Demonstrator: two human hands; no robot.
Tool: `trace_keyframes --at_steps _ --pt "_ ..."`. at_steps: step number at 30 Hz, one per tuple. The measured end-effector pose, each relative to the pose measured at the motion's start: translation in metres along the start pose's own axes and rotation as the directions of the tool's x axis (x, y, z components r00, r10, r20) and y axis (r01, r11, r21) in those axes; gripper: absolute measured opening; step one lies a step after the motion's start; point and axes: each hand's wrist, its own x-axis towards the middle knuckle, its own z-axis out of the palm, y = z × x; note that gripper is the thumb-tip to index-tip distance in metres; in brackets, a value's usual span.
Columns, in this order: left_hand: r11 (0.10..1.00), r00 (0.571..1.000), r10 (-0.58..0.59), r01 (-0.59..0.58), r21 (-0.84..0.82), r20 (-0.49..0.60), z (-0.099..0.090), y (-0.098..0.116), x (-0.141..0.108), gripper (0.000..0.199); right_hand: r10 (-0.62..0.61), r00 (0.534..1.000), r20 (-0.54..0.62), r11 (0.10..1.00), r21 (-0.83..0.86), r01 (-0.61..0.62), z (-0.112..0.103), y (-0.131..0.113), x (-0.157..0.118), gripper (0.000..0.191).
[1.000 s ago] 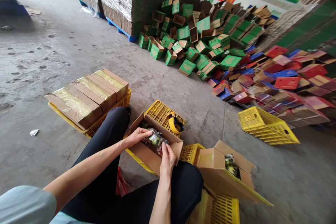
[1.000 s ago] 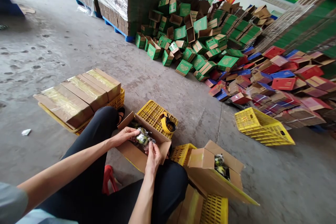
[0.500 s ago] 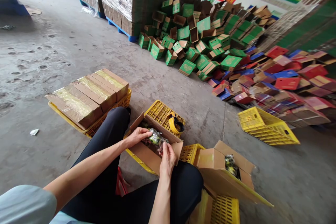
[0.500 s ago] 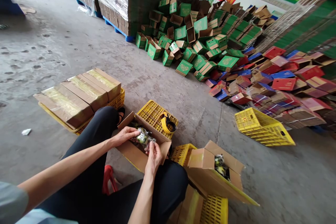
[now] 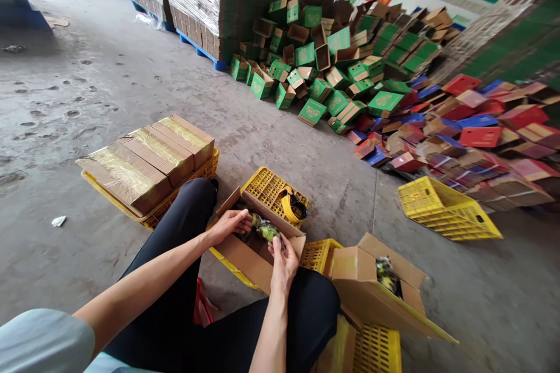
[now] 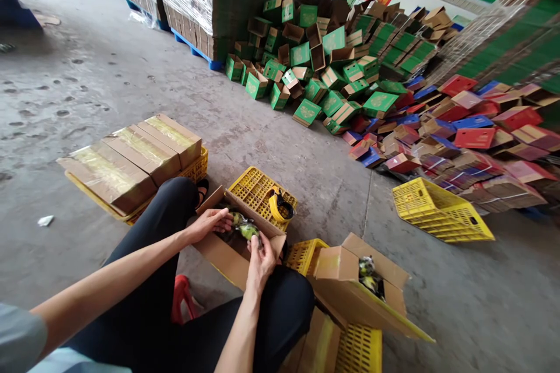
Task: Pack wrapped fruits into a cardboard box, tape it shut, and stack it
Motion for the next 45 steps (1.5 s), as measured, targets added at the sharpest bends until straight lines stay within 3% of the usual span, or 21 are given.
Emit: trace_keyframes --at_steps 3,5,7,13,18,23,27,31,34,36,39,42,45 --pt "0.998 1.0 0.017 -0.018 -0.058 -0.018 -0.002 -0.001 0.003 0.069 -0.149 0.983 -0.107 0.979 -0.155 0.131 -0.011 0.014 0.007 0.062" --pt "0.998 1.0 0.016 -0.018 -0.065 -0.02 -0.002 -0.001 0.004 0.069 -0.303 0.946 -0.115 0.909 -0.333 0.25 -0.015 0.024 0.01 0.047" --pt "0.998 1.0 0.013 -0.015 -0.066 -0.026 -0.001 -0.001 0.004 0.07 -0.381 0.919 -0.099 0.827 -0.48 0.291 -0.015 0.035 0.014 0.038" --pt "0.997 1.0 0.011 -0.012 -0.073 -0.018 0.0 -0.002 0.003 0.068 -0.24 0.968 0.076 0.713 -0.663 0.229 0.0 0.066 0.026 0.038" --pt "0.999 1.0 0.007 -0.007 -0.049 -0.002 0.0 -0.001 0.004 0.067 -0.259 0.919 0.297 0.653 -0.647 0.394 0.016 0.064 0.039 0.032" --pt "0.999 1.0 0.015 -0.014 -0.033 0.014 0.0 -0.002 0.003 0.066 -0.29 0.903 0.317 0.64 -0.637 0.429 0.028 0.054 0.045 0.032" --pt "1.0 1.0 0.008 -0.007 -0.022 0.024 0.0 -0.002 0.002 0.066 -0.245 0.929 0.276 0.732 -0.576 0.364 0.032 0.052 0.044 0.031" --pt "1.0 0.999 0.003 -0.002 -0.01 0.033 0.0 -0.002 0.002 0.065 -0.274 0.935 0.223 0.757 -0.55 0.353 0.028 0.043 0.04 0.029" --pt "1.0 0.999 0.006 -0.005 -0.017 0.047 -0.001 -0.001 0.003 0.064 -0.314 0.942 0.115 0.815 -0.478 0.329 0.019 0.031 0.032 0.039" --pt "1.0 0.998 0.013 -0.012 -0.01 0.061 -0.002 0.0 0.003 0.063 -0.302 0.953 0.002 0.903 -0.32 0.287 0.011 0.02 0.024 0.044" --pt "0.999 0.994 0.039 -0.042 0.028 0.099 -0.002 0.0 0.002 0.061 -0.137 0.989 -0.055 0.989 0.047 0.139 0.0 0.005 0.011 0.047" --pt "0.993 0.98 0.081 -0.095 0.069 0.183 0.001 0.0 0.0 0.065 0.005 1.0 -0.01 0.947 0.32 -0.002 -0.003 -0.006 -0.001 0.049" --pt "0.986 0.958 0.115 -0.142 0.084 0.264 0.006 0.002 -0.005 0.08 0.051 0.998 0.031 0.899 0.434 -0.059 0.0 -0.012 -0.008 0.042"
